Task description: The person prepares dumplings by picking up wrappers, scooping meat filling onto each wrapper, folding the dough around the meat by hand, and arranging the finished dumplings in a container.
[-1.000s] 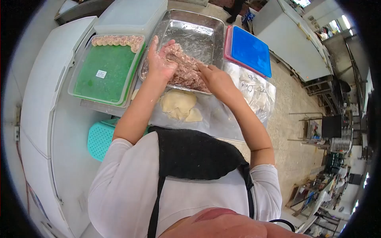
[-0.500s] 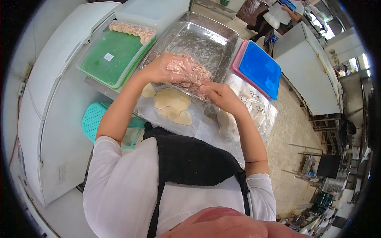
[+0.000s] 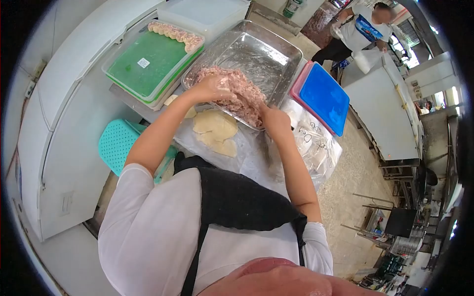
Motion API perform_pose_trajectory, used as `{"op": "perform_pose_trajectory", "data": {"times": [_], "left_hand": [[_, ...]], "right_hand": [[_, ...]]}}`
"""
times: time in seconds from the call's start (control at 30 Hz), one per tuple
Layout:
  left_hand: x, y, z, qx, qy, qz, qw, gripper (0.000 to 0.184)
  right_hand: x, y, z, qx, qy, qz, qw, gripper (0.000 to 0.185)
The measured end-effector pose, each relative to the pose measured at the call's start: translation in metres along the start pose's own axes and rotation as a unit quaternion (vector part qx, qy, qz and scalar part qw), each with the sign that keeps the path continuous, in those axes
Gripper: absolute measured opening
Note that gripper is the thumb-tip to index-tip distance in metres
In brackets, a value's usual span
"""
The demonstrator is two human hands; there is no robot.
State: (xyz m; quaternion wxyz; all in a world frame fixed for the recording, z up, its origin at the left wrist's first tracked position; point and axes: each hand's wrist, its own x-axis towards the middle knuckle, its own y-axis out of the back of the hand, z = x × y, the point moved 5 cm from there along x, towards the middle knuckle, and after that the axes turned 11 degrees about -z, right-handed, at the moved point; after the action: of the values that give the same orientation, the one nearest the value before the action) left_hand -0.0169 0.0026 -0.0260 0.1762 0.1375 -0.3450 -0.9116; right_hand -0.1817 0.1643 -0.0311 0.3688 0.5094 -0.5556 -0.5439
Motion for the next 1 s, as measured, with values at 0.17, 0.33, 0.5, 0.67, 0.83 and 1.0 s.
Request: {"op": "perform_pose_trajectory", "data": {"times": [0.17,0.33,0.5,0.67,0.83,1.0], "left_hand": [[-0.035,0.031,0.038,-0.201,-0.062,-0.030,0.977,0.056],[-0.023,0.044,0.036,-0.023,-0.238,-0.012,0.971,0.053],[-0.034,0.066,0.024,0.014,-0.274,-0.055,0.960,0.053],[-0.033,0.091,-0.023,0.009,-0.234,-0.062,0.970,0.057],[-0.047,0.115,-0.050,-0.010,-0.226,-0.067,0.972,0.058],[-0.055,0.136,-0.066,-0.082,-0.254,-0.100,0.959,0.051]], "right_hand": [[-0.034,0.032,0.012,0.164,0.032,0.019,0.986,0.032],[-0.041,0.056,-0.044,0.402,0.055,0.008,0.914,0.042],[-0.028,0.087,-0.065,0.194,0.044,0.027,0.980,0.031],[-0.014,0.086,-0.135,0.147,0.085,0.104,0.980,0.024],[-0.007,0.120,-0.162,0.138,-0.038,0.030,0.989,0.028],[0.018,0.067,-0.194,0.166,0.057,0.091,0.980,0.032]]}}
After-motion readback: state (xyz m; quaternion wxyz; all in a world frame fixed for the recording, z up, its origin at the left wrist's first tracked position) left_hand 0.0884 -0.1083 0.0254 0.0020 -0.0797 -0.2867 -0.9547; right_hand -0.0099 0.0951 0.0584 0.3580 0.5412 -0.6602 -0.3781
